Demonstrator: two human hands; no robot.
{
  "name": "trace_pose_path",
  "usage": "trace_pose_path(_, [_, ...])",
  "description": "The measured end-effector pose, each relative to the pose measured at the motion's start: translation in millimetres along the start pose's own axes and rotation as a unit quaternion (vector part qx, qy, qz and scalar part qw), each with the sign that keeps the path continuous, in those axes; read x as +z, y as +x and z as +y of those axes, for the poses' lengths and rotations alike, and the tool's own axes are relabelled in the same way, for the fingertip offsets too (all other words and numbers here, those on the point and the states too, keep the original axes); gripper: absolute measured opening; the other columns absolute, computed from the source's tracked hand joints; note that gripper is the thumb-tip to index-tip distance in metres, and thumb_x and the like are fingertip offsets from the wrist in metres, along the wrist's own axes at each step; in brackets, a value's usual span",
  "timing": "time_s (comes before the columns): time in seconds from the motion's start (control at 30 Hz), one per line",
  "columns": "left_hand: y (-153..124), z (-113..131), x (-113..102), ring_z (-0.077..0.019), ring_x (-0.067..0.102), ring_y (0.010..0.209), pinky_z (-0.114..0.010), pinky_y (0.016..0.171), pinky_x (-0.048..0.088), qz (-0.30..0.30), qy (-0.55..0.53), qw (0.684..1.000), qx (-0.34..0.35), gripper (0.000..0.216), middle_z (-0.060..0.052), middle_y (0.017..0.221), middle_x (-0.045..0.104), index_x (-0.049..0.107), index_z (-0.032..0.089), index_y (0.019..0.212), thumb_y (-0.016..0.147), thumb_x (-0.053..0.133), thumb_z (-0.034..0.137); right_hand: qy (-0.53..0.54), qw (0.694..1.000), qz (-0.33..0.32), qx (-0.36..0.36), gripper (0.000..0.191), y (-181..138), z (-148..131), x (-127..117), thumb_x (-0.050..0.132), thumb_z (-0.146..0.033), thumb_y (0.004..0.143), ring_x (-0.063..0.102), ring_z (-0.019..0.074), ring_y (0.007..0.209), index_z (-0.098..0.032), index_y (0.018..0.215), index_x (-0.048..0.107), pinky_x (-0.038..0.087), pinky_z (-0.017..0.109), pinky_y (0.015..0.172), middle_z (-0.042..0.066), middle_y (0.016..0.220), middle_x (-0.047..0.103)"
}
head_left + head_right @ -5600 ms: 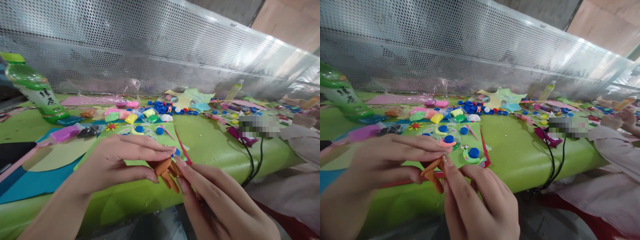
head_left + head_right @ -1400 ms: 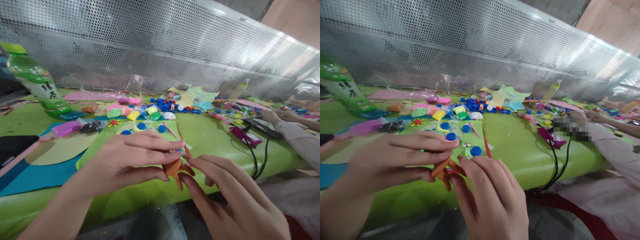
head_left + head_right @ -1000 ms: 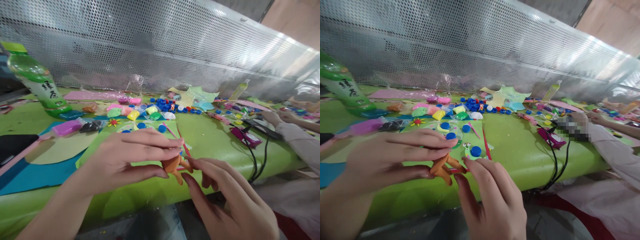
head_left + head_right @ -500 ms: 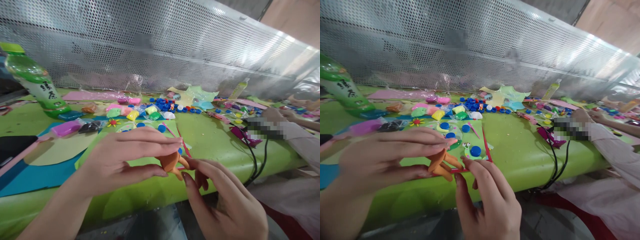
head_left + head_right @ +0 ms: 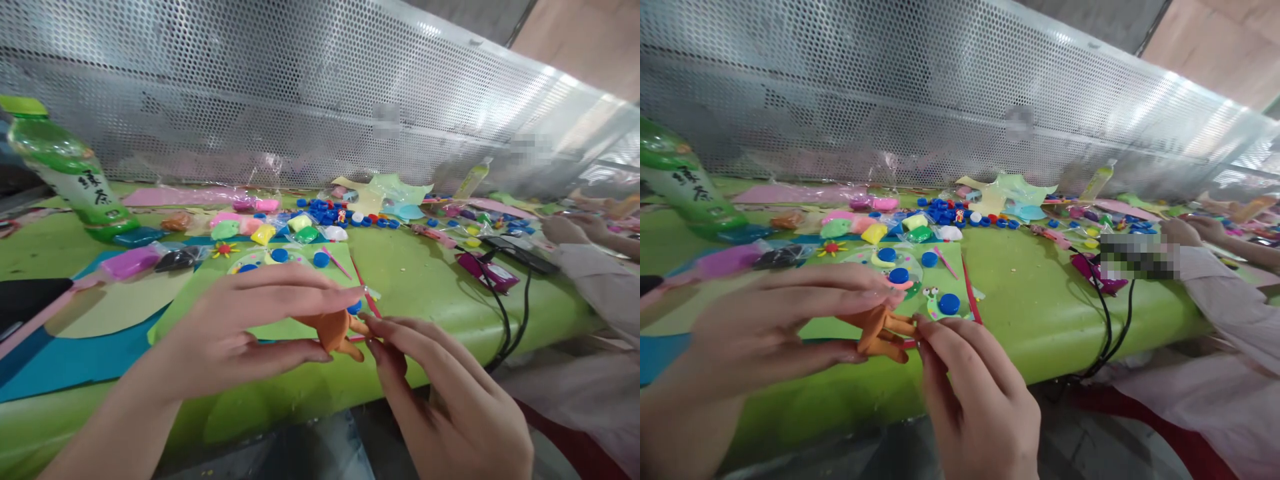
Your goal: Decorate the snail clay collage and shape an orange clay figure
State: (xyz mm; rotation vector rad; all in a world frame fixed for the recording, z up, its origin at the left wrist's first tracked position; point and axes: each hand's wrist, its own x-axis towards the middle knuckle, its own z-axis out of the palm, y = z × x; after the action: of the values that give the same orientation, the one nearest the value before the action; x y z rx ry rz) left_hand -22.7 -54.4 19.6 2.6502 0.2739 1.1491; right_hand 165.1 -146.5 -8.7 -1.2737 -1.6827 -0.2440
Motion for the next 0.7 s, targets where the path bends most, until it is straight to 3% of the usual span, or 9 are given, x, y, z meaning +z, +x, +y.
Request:
trace_pose_path(0.17, [1.2,0.2,-1.3,-0.0108,0.055,0.109,-0.021,0.094,0.044,-0.021,-0.016,1.000,-0.010,0.050,-0.002,0.110,0.065,0.049,0.022,0.124,0.077,0.063,0.009,0.141,0.985,-0.039,0.089,0.024,-2.5,8.3,0.6,0.056,-0.009,0.080,0.061,0.0085,0.069,-0.022,0.100,0.058,0.052,0.017,0.064,0.001,0.093,0.066])
trace_pose_path(0.33, [4.0,2.0,1.9,-0.0129,0.061,0.098,-0.020,0.083,0.050,-0.033,-0.009,0.995,-0.091,0.039,-0.003,0.107,0.067,0.056,0.023,0.117,0.078,0.062,0.017,0.359,0.908,-0.125,0.173,0.028,-1.5,18.4,10.8,0.052,-0.021,0.086,0.062,0.0119,0.076,-0.025,0.114,0.056,0.052,0.022,0.062,0.004,0.100,0.065])
trace_pose_path(0.5, [3.0,1.1,4.1,-0.0149,0.063,0.097,-0.023,0.083,0.049,-0.044,-0.023,0.986,-0.159,0.039,0.003,0.108,0.067,0.056,0.035,0.115,0.078,0.063,0.026,0.446,0.845,-0.164,0.246,0.021,4.8,22.7,25.5,0.051,-0.030,0.087,0.061,0.0111,0.065,-0.020,0.100,0.065,0.051,0.022,0.058,0.004,0.080,0.069])
trace_pose_path(0.57, [2.4,0.5,3.4,-0.0151,0.062,0.099,-0.024,0.085,0.048,-0.053,-0.037,0.983,-0.173,0.045,0.005,0.108,0.067,0.051,0.038,0.120,0.078,0.063,0.027,0.442,0.840,-0.177,0.260,0.023,9.3,24.8,28.9,0.050,-0.033,0.088,0.061,0.0109,0.064,-0.019,0.092,0.068,0.051,0.021,0.058,0.003,0.076,0.069])
trace_pose_path(0.7, [1.1,0.3,3.5,-0.0141,0.063,0.091,-0.023,0.077,0.050,-0.049,-0.064,0.970,-0.230,0.056,0.006,0.105,0.066,0.041,0.042,0.127,0.078,0.064,0.031,0.385,0.870,-0.188,0.243,0.022,20.9,27.8,27.9,0.052,-0.035,0.086,0.063,0.0117,0.075,-0.021,0.088,0.069,0.050,0.020,0.065,0.003,0.081,0.070])
